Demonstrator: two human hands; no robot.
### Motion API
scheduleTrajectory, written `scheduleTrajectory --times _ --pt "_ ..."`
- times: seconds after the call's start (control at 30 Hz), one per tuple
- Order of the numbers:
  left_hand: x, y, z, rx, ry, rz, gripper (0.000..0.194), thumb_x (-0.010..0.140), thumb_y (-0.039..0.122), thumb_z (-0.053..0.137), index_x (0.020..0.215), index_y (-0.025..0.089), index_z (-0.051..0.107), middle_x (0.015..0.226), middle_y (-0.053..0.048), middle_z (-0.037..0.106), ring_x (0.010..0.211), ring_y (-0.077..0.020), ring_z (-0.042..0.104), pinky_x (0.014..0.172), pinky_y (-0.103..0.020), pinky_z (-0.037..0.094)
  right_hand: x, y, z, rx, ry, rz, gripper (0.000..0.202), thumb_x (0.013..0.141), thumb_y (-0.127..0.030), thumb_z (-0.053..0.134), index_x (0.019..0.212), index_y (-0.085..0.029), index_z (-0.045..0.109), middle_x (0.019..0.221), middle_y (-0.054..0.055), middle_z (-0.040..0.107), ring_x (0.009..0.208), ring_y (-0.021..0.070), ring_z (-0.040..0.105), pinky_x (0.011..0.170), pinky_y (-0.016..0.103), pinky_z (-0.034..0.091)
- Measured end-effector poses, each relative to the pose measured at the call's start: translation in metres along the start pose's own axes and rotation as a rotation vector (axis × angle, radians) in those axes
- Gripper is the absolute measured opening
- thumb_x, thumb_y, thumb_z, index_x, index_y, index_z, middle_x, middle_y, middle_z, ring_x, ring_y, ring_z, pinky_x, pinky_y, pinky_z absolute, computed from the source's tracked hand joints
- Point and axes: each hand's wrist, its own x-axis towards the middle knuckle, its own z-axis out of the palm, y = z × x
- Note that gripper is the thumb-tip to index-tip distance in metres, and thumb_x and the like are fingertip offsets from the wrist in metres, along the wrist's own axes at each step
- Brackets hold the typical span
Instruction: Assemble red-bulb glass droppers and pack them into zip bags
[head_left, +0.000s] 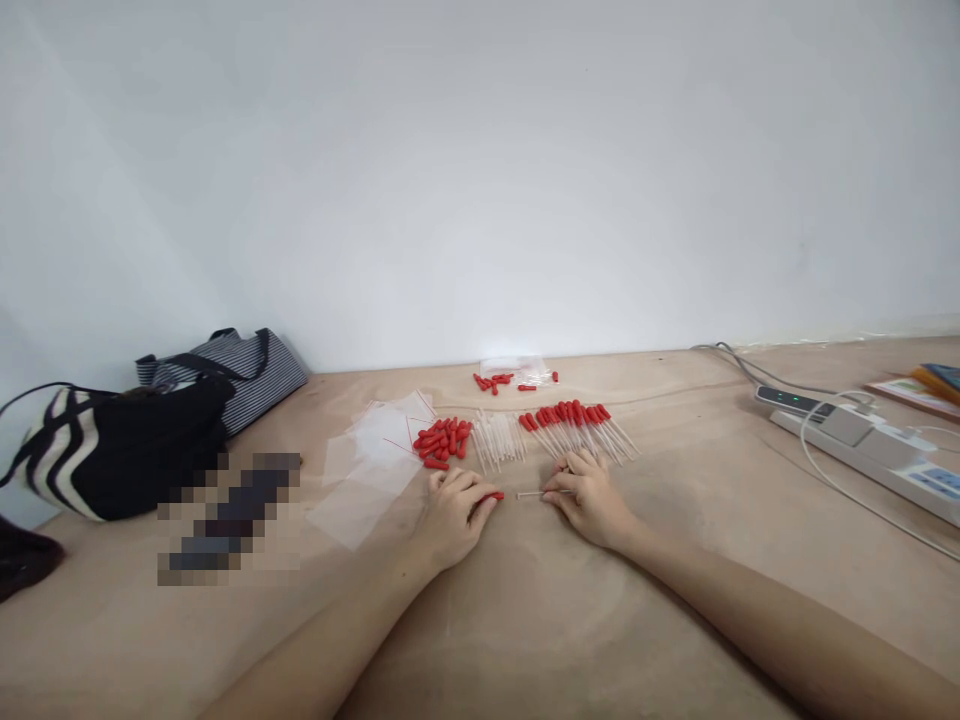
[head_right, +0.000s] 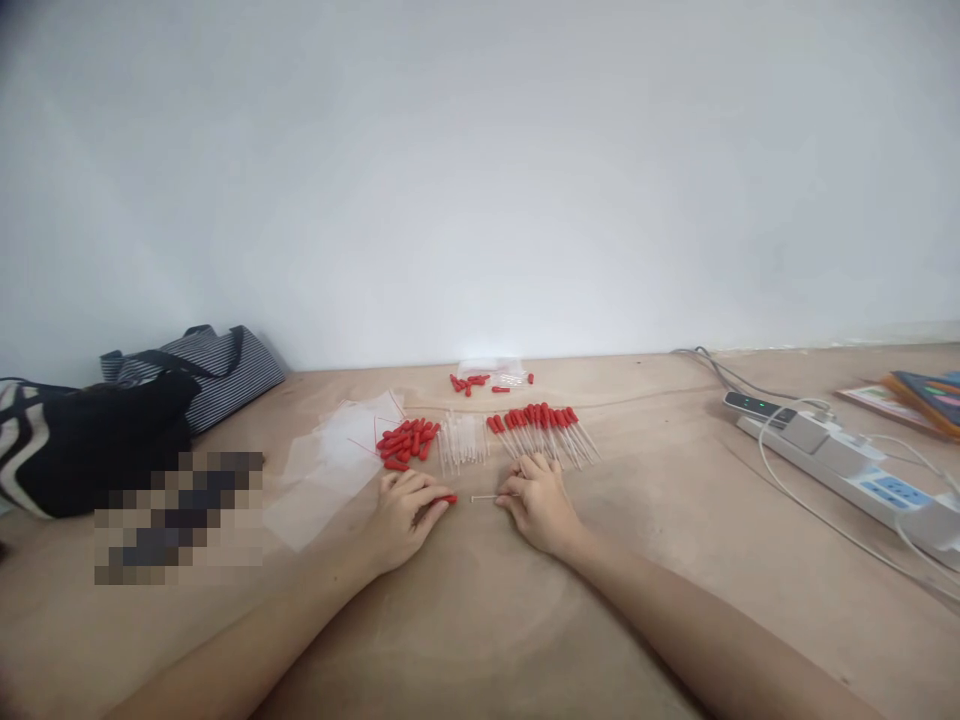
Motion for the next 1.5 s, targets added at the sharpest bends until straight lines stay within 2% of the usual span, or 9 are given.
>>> scheduleTrajectory --times 0.13,0.3,0.5,0.63,0.73,0.9,1.13,1.5 --pt "0.000 0.003 -0.002 -0.013 0.011 -0.026 0.016 0.084 0.021 0.044 0.086 0.022 0.060 0.083 0.000 0.065 0.084 -0.0176 0.053 0.078 -0.037 0.025 -0.003 -0.011 -0.003 -0.022 0.053 0.007 0.018 0.085 -0.023 0.042 0.077 -0.019 0.058 0.082 0.004 0.061 0.081 0.0166 0.049 0.080 0.035 0.024" --pt "0.000 0.005 -0.001 -0.042 0.010 -0.042 0.016 0.085 0.022 0.043 0.090 0.023 0.058 0.086 0.002 0.065 0.085 -0.0171 0.053 0.082 -0.038 0.024 -0.003 -0.024 -0.002 -0.087 0.009 0.004 0.018 0.085 -0.024 0.041 0.076 -0.020 0.056 0.074 0.001 0.063 0.077 0.0159 0.051 0.086 0.038 0.019" --pt "0.000 0.004 0.001 -0.069 0.002 -0.040 0.015 0.085 0.022 0.043 0.090 0.023 0.057 0.083 0.002 0.065 0.083 -0.0161 0.054 0.083 -0.038 0.023 -0.002 -0.026 0.000 -0.062 -0.010 -0.039 0.018 0.085 -0.024 0.042 0.078 -0.021 0.058 0.072 0.000 0.063 0.075 0.0138 0.049 0.083 0.035 0.017" --pt "0.000 0.003 0.002 -0.075 0.024 -0.040 0.013 0.084 0.023 0.046 0.085 0.023 0.059 0.079 0.002 0.065 0.080 -0.0159 0.054 0.083 -0.039 0.023 -0.002 -0.026 0.003 -0.018 0.021 -0.104 0.017 0.084 -0.025 0.045 0.083 -0.024 0.062 0.071 -0.001 0.063 0.075 0.0127 0.047 0.079 0.033 0.018" --pt "0.000 0.004 0.002 -0.080 0.049 -0.036 0.013 0.083 0.023 0.047 0.082 0.023 0.059 0.075 0.002 0.065 0.077 -0.0157 0.055 0.083 -0.039 0.023 -0.002 -0.026 0.005 -0.010 0.060 -0.121 0.017 0.084 -0.027 0.046 0.080 -0.024 0.063 0.069 -0.001 0.063 0.073 0.0124 0.046 0.077 0.032 0.018" --pt "-0.001 0.006 0.002 -0.066 0.081 0.037 0.012 0.082 0.025 0.049 0.077 0.022 0.059 0.074 0.002 0.066 0.076 -0.0156 0.055 0.086 -0.040 0.021 -0.003 -0.026 0.006 -0.110 0.116 -0.210 0.018 0.083 -0.027 0.047 0.079 -0.025 0.064 0.064 -0.001 0.060 0.072 0.0130 0.043 0.077 0.034 0.017" --pt "-0.003 0.015 0.001 -0.082 0.144 0.091 0.015 0.083 0.023 0.047 0.075 0.022 0.059 0.071 0.002 0.067 0.074 -0.0157 0.056 0.091 -0.043 0.016 -0.005 -0.030 0.009 -0.152 0.204 -0.273 0.021 0.085 -0.023 0.042 0.074 -0.020 0.060 0.064 -0.001 0.058 0.072 0.0131 0.044 0.078 0.035 0.017" --pt "-0.003 0.019 0.002 -0.059 0.145 0.093 0.014 0.082 0.024 0.049 0.072 0.021 0.059 0.068 0.003 0.066 0.073 -0.0151 0.056 0.092 -0.043 0.017 -0.001 -0.037 0.012 -0.107 0.124 -0.214 0.023 0.084 -0.023 0.042 0.069 -0.019 0.059 0.060 -0.001 0.058 0.069 0.0123 0.044 0.078 0.034 0.018"
